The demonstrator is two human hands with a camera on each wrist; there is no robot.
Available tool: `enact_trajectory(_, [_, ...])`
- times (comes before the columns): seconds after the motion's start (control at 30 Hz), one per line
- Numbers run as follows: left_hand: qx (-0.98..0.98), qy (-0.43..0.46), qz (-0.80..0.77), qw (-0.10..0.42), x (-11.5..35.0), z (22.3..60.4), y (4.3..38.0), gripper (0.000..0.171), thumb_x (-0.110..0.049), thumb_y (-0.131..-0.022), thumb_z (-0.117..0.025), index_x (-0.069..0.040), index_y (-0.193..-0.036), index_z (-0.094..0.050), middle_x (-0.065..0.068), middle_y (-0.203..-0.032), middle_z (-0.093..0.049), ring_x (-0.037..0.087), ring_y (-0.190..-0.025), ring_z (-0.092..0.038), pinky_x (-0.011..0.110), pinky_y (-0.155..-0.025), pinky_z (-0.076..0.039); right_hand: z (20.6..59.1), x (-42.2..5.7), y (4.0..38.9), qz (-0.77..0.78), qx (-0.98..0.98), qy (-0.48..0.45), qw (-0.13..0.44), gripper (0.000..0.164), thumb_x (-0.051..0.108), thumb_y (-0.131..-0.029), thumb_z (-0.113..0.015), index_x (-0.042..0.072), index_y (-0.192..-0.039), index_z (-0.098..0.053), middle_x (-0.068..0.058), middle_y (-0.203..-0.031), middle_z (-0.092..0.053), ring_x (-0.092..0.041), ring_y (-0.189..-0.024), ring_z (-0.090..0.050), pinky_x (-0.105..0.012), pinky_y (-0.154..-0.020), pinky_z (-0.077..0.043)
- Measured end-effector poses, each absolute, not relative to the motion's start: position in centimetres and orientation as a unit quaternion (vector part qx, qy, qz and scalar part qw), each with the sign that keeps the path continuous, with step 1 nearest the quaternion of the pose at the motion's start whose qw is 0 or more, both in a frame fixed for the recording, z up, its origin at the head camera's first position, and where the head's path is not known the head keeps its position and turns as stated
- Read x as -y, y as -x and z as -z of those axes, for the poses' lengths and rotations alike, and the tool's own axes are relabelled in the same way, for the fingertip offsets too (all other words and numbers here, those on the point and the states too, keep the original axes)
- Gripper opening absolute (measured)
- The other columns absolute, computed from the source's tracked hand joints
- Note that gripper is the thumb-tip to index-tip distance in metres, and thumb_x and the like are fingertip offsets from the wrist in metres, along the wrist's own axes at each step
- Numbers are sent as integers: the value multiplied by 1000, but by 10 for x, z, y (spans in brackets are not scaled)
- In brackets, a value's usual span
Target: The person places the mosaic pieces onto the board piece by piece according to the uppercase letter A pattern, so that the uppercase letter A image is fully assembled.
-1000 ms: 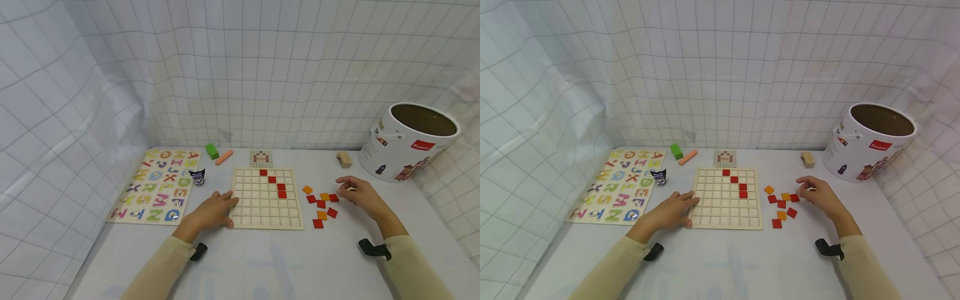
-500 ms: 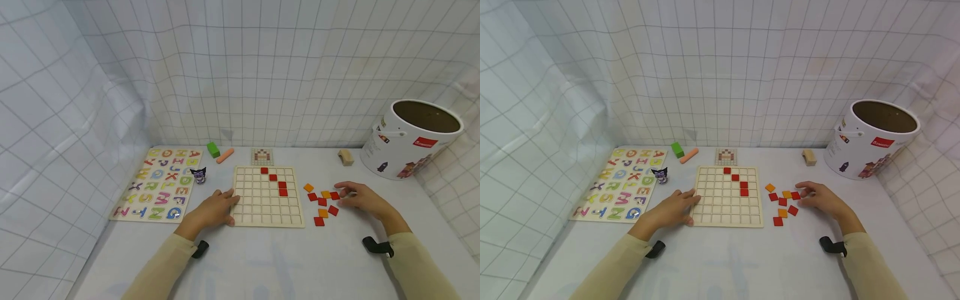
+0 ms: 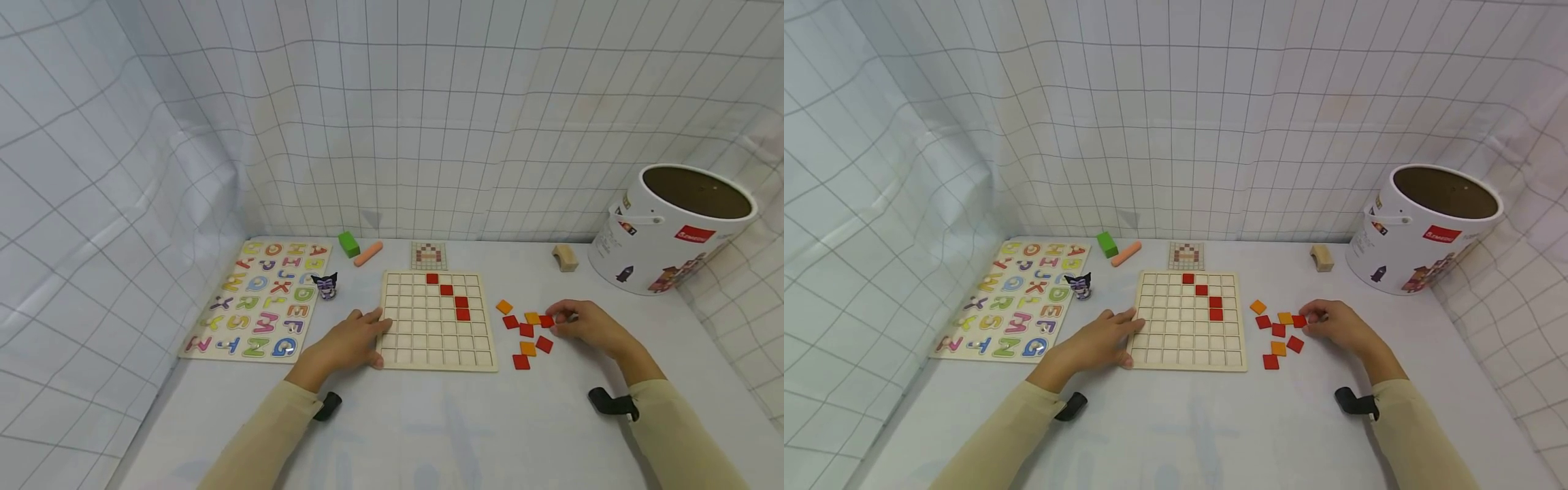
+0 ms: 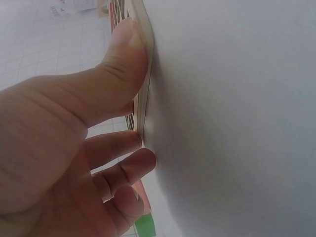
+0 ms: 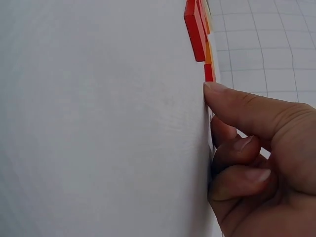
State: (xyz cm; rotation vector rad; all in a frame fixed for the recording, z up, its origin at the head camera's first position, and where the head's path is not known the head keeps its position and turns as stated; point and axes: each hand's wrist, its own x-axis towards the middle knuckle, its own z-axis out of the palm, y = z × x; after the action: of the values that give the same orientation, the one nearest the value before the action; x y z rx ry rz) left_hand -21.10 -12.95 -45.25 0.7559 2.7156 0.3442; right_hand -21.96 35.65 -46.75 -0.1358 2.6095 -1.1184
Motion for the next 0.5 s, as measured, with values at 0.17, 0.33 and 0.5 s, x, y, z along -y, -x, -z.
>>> enact_trajectory(0.17, [-945,-263,-121,152,130,453,211,82,-41,-82,-81,-15,-153,-48,13,-164,-34,35,-135,-44,50,-105,-45,467,-356,218,383,-911,45,145,35,19,-95,-72,1,-124,-63,-9,-101,-55,-26,-98,-50,-25,-71,-49])
enact_trajectory(0.33, [-945,-263,-122,150,130,452,211,82,-40,-82,-81,-15,-153,-49,13,-164,-34,35,-134,-45,49,-105,-45,467,-355,217,377,-915,45,139,34,21,-96,-72,1,-121,-62,-10,-102,-57,-24,-93,-53,-27,-68,-52])
enact_trajectory(0.5, [-944,-266,-123,151,130,453,211,81,-40,-82,-81,-15,-153,-49,13,-164,-34,34,-133,-45,48,-104,-45,465,-356,215,374,-917,28,136,37,24,-95,-72,2,-123,-61,-12,-106,-60,-25,-90,-57,-28,-69,-55])
